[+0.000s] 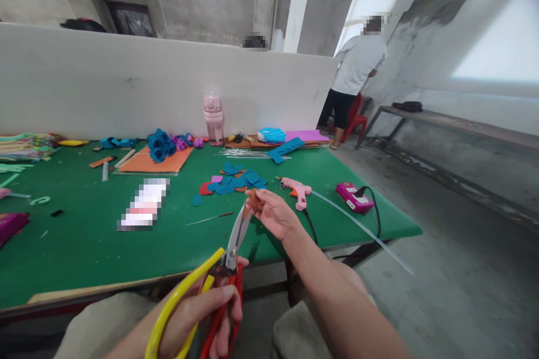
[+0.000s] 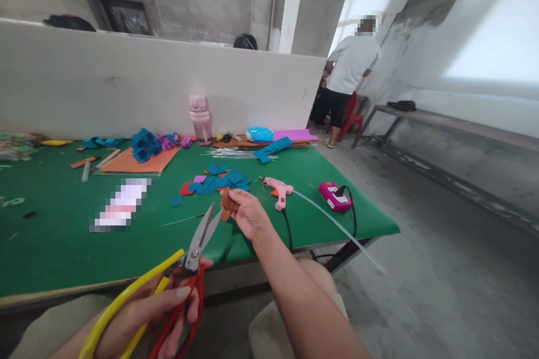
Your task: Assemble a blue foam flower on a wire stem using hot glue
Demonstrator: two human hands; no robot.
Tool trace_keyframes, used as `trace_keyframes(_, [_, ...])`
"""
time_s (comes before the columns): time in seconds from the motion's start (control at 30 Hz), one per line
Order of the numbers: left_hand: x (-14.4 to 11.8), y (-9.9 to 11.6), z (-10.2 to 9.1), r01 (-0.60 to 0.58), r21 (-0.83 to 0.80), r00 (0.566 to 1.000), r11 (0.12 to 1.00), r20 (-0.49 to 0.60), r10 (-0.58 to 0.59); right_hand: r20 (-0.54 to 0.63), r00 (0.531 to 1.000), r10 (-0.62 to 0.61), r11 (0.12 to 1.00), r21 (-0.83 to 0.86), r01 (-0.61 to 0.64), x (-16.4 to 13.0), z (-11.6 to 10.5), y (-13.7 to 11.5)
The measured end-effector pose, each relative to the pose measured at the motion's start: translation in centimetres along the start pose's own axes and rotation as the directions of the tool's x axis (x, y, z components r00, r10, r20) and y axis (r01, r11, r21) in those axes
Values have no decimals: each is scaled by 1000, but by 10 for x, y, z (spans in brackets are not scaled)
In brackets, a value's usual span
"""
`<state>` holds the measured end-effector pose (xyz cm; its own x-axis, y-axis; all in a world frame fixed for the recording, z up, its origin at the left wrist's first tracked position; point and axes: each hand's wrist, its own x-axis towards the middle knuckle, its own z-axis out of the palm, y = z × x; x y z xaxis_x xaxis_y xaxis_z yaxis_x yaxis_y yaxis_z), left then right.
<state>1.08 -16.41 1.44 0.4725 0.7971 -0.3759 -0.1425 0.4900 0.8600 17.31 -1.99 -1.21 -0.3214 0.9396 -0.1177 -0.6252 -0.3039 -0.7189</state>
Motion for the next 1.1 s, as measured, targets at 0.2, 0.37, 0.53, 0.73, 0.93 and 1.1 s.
trace_keyframes(0.2, [4, -2, 0, 66, 83, 997, 994, -50, -62, -31, 999, -14, 999, -33, 13, -1, 2, 0])
trace_keyframes(0.37, [7, 2, 2, 50, 82, 996, 995, -72, -44, 4, 1000, -2, 999, -46, 2, -2, 2, -1])
trace_keyframes(0.53, [9, 3, 3, 54, 57, 997, 997, -59, -51, 37, 999, 13, 998, -64, -10, -5, 3, -1])
trace_keyframes(0.73, [12, 7, 3, -21, 6, 997, 1000, -70, 22, 110, 994, 20, 994, -113, -8, -8, 6, -2])
trace_keyframes(0.93, [14, 10, 2, -12, 7, 999, 1000, -48, 12, 101, 994, 28, 989, -149, -13, -9, 8, -1])
trace_keyframes(1.1, [15, 7, 1, -3, 49, 1000, 999, -27, 5, 142, 990, 24, 981, -194, 4, -11, 8, -1])
